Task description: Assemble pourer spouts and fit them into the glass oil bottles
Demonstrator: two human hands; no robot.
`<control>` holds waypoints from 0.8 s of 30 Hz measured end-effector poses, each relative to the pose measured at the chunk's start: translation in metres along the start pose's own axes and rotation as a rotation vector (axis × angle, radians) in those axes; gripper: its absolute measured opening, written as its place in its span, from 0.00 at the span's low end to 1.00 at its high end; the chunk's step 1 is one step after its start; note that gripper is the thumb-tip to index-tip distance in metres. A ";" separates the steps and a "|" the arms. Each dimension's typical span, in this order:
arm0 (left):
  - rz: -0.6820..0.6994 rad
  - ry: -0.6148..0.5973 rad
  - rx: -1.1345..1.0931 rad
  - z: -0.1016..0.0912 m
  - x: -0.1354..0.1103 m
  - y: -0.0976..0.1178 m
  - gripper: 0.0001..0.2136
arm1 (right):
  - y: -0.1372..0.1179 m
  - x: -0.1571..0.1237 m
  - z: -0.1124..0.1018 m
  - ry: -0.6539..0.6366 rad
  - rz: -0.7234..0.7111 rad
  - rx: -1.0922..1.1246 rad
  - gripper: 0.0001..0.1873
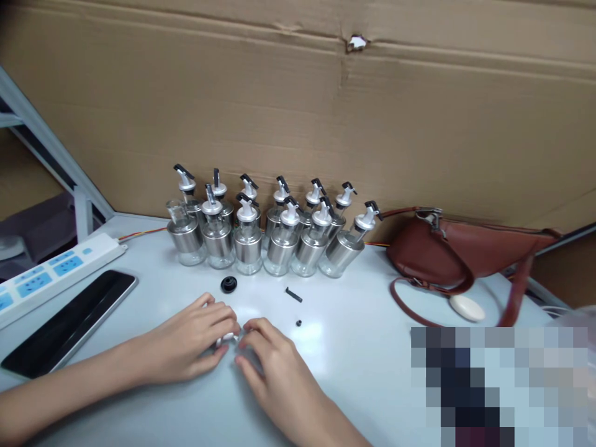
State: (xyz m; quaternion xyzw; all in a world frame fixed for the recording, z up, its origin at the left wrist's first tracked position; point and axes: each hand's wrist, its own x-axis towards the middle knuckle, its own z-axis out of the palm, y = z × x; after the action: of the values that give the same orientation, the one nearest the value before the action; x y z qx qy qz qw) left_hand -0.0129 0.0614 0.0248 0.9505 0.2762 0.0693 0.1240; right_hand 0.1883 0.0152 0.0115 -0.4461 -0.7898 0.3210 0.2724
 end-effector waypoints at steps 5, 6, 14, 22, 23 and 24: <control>-0.095 -0.112 0.007 -0.014 -0.001 -0.003 0.10 | 0.000 0.000 -0.004 0.004 -0.010 -0.061 0.10; -0.112 -0.130 0.003 -0.017 -0.001 -0.003 0.12 | 0.000 0.000 -0.005 0.012 -0.007 -0.074 0.10; -0.176 -0.192 0.063 -0.032 -0.005 -0.005 0.20 | 0.007 0.001 -0.007 0.048 -0.006 -0.146 0.10; -0.044 -0.211 -0.010 -0.032 -0.006 0.002 0.12 | 0.007 0.001 -0.007 0.067 -0.058 -0.166 0.10; -0.053 -0.210 -0.007 -0.032 -0.006 0.003 0.14 | 0.007 0.001 -0.007 0.073 -0.060 -0.168 0.10; -0.066 -0.211 -0.003 -0.033 -0.007 0.003 0.15 | 0.007 0.001 -0.007 0.080 -0.062 -0.172 0.10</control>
State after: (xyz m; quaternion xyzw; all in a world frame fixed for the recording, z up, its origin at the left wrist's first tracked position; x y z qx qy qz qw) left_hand -0.0238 0.0615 0.0574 0.9428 0.2927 -0.0349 0.1560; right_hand 0.1968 0.0206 0.0110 -0.4558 -0.8162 0.2254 0.2744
